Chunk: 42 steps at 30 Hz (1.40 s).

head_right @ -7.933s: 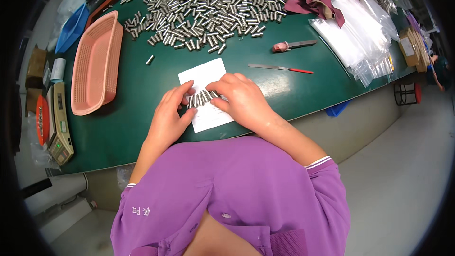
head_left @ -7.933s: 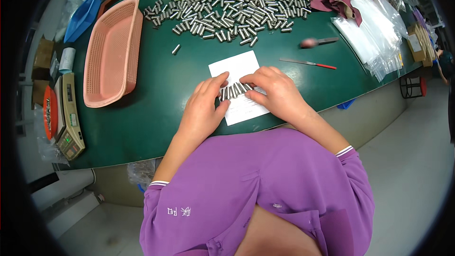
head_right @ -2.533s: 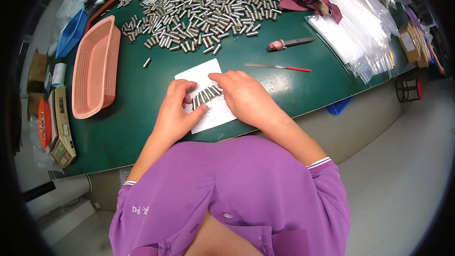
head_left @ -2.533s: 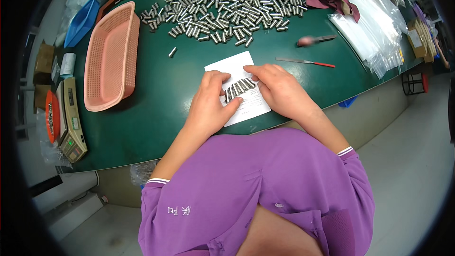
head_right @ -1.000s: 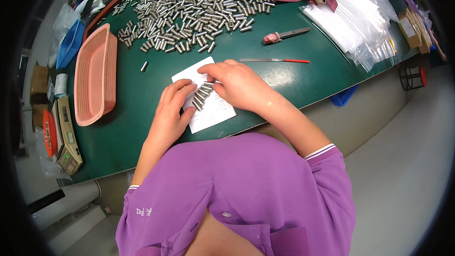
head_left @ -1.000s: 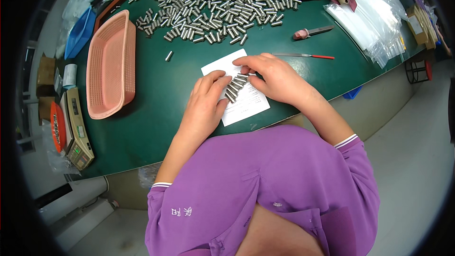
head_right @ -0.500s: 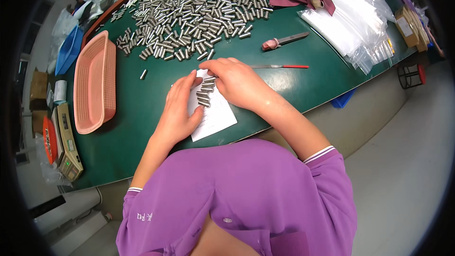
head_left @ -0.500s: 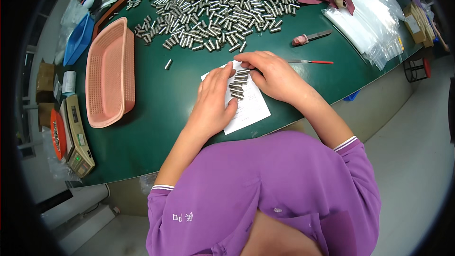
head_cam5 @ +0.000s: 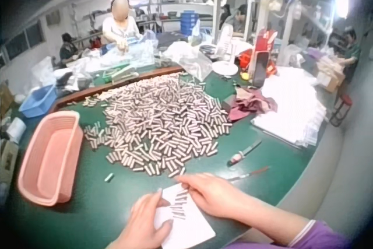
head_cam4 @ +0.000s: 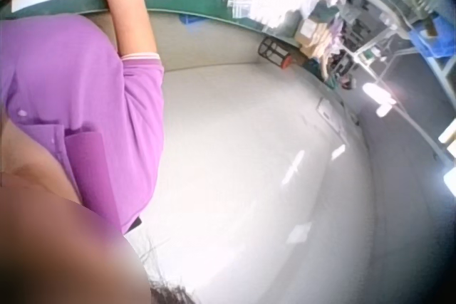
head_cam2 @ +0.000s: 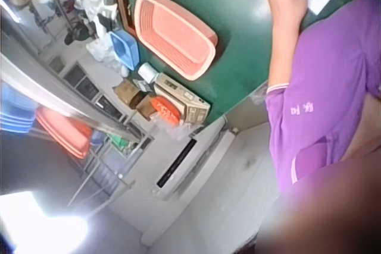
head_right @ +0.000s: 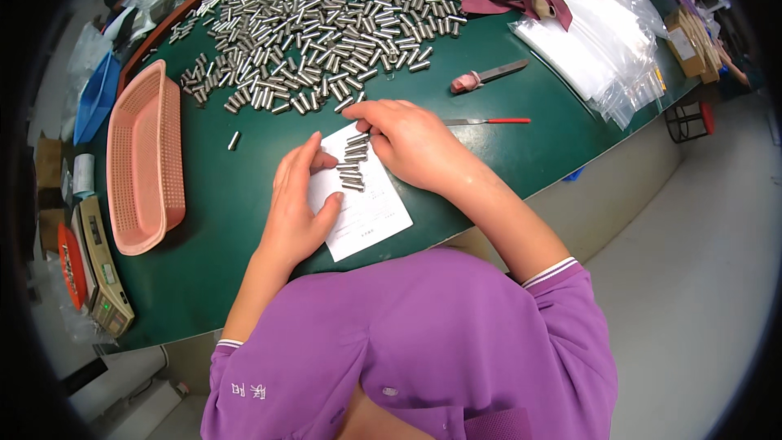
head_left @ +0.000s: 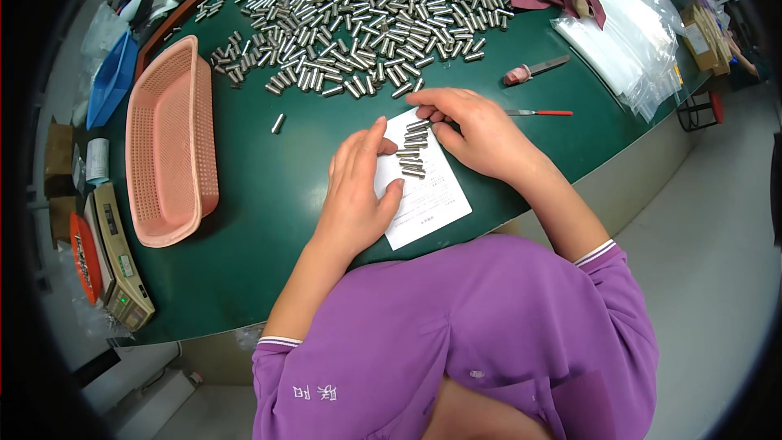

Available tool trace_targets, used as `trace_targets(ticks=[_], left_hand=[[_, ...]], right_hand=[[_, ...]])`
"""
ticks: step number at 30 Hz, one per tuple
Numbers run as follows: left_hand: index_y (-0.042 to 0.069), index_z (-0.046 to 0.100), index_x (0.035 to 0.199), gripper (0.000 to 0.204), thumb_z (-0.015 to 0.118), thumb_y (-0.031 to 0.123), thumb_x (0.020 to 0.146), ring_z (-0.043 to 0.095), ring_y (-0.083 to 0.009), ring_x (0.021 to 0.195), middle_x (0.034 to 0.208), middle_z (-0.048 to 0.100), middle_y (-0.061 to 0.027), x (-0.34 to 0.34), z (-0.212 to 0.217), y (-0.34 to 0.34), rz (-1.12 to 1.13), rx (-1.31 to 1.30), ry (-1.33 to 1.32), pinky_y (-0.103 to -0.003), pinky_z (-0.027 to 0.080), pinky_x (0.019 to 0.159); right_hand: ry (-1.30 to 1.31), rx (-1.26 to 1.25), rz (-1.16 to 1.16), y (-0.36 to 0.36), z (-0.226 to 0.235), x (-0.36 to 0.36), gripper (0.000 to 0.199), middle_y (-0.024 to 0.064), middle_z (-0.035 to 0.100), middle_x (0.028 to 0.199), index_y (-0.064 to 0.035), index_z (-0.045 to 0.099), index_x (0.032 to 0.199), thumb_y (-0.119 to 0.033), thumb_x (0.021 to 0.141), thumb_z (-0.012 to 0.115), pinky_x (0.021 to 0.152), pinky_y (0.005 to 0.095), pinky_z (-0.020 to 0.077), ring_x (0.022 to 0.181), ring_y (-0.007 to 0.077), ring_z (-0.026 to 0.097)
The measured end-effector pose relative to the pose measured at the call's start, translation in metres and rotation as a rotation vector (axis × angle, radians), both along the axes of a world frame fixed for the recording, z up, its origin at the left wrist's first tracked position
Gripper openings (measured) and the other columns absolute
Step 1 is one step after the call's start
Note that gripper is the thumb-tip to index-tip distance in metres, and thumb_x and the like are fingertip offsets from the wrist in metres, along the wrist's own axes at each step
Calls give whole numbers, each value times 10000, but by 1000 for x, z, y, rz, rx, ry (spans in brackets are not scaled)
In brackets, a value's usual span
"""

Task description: The person sorts small cylindrical metal parts from a large pile on a green workbench. They pick up the parts by hand, align them in rows on a white paper sheet, and occasionally use a metal file to smooth the edges of the parts. The person continues this repetitive sorting and filing process throughout the clip.

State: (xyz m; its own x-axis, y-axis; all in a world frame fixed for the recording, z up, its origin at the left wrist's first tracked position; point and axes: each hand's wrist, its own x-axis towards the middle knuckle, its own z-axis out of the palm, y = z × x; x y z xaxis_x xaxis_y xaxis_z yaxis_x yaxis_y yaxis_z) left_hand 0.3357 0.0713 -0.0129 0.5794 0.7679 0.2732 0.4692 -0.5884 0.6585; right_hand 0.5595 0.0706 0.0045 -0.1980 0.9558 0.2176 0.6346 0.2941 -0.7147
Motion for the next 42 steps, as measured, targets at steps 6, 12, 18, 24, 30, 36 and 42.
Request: trace_targets(ticks=[6, 12, 18, 24, 30, 36, 42], left_hand=[[-2, 350, 1474, 806, 692, -38, 745, 547, -306, 1137, 1129, 617, -126, -2, 4, -1, -34, -32, -34, -427, 395, 1041], [-4, 358, 1474, 809, 695, -39, 739, 553, -305, 1131, 1103, 628, -123, -1, 7, -3, -48, -28, -30, -434, 394, 1037], [-7, 368, 1470, 800, 696, -35, 740, 550, -309, 1153, 1087, 640, -121, -2, 8, -3, -51, -23, -37, -443, 382, 1051], [-6, 365, 1473, 798, 687, -36, 744, 543, -309, 1171, 1097, 639, -125, -2, 8, -4, -48, -41, -33, -444, 382, 1056], [-1, 455, 1401, 674, 686, 3, 769, 515, -341, 1232, 1236, 604, -149, -2, 7, -1, -43, -28, -12, -453, 374, 1068], [5, 518, 1329, 566, 690, 33, 790, 498, -359, 1258, 1254, 624, -136, -1, 4, 1, -48, -16, 18, -457, 363, 1077], [5, 519, 1329, 563, 692, 28, 794, 501, -351, 1246, 1218, 648, -131, 0, 7, 2, -39, -27, 5, -454, 369, 1072]], right_hand=[[18, -44, 7, -5, 5, -4, 408, 111, 677, 996, -50, 621, 1202, 38, 808, 563, 915, 412, 497, 981, 290, 643], [26, -59, 6, -8, 6, -5, 430, 112, 674, 1023, -54, 611, 1225, 41, 808, 567, 922, 413, 496, 1000, 288, 639], [25, -53, 7, -11, 6, -6, 428, 111, 675, 1031, -57, 609, 1224, 40, 809, 572, 923, 415, 496, 1007, 291, 638], [40, -58, 16, -12, 5, -6, 423, 111, 676, 1037, -58, 607, 1224, 36, 813, 575, 921, 417, 496, 1008, 296, 637], [56, -59, 1, -12, 3, -6, 413, 116, 676, 1041, -54, 604, 1225, 31, 821, 577, 919, 417, 497, 1015, 298, 634], [60, -51, -19, -11, -2, -7, 400, 117, 675, 1036, -58, 606, 1223, 26, 833, 576, 908, 418, 499, 1007, 301, 631], [33, -17, -31, -9, -6, -7, 372, 106, 677, 998, -64, 609, 1201, 21, 840, 577, 897, 425, 500, 985, 308, 631]])
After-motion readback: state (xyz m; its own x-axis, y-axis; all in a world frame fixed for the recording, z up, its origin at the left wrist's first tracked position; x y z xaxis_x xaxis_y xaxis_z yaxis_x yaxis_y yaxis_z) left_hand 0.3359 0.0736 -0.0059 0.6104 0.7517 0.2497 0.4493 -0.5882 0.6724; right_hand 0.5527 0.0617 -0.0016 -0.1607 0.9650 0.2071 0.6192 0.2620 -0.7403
